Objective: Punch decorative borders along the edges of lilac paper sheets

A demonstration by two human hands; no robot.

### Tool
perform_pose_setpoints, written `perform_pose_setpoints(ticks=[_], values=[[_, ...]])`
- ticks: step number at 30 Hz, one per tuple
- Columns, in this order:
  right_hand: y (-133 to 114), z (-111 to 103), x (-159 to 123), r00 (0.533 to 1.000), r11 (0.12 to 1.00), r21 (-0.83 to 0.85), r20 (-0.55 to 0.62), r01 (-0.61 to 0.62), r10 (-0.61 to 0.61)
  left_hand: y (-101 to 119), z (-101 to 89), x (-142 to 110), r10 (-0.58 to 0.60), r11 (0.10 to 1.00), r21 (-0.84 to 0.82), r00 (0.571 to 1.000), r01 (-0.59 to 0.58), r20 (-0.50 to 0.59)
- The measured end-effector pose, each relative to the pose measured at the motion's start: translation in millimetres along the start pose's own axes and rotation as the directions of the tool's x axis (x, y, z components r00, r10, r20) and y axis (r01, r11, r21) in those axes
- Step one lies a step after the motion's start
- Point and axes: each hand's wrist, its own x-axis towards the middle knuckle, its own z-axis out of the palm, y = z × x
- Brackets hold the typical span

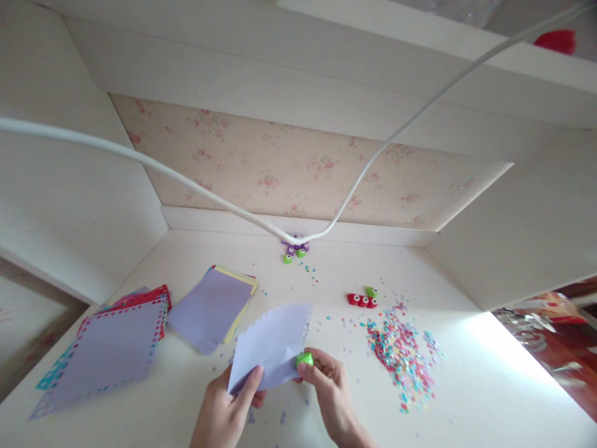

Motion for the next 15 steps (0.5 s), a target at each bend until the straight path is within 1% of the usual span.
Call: perform_pose_setpoints(ticks=[2, 4, 7, 9, 12, 14, 15], values=[[-1, 1, 0, 1.0, 1.0, -0.011, -0.009, 0.014, -0.014, 2, 1.5, -2, -0.009, 1.0, -0.018, 0.999, 0.008, -0.043], [-2, 3, 1, 1.0, 1.0, 0.001, 0.017, -0.003, 0.003, 2, 1.3, -2, -0.023, 0.999, -0.029, 0.998, 0.021, -0.059], [-5, 1, 3, 0.992, 0.997, 0.007, 0.1, -0.075, 0.074, 1, -2.2, 1, -0.049, 0.998, -0.028, 0.999, 0.048, -0.018], [-12, -6, 3, 0.982, 0.993, -0.043, 0.152, -0.106, 0.112, -2, -5.5, 3, -0.069, 0.997, -0.028, 0.998, 0.069, -0.011], [-29, -28, 6, 0.98, 0.977, -0.199, 0.166, -0.078, 0.112, -8, -9.9, 7, -0.1, 0.995, -0.033, 0.994, 0.098, -0.05], [-45, -53, 14, 0.989, 0.943, -0.329, 0.117, -0.047, 0.09, -13, -11.9, 9, -0.12, 0.992, -0.038, 0.991, 0.118, -0.056], [-53, -68, 21, 0.995, 0.92, -0.39, 0.069, -0.037, 0.07, -16, -12.4, 10, -0.13, 0.991, -0.043, 0.99, 0.128, -0.047]])
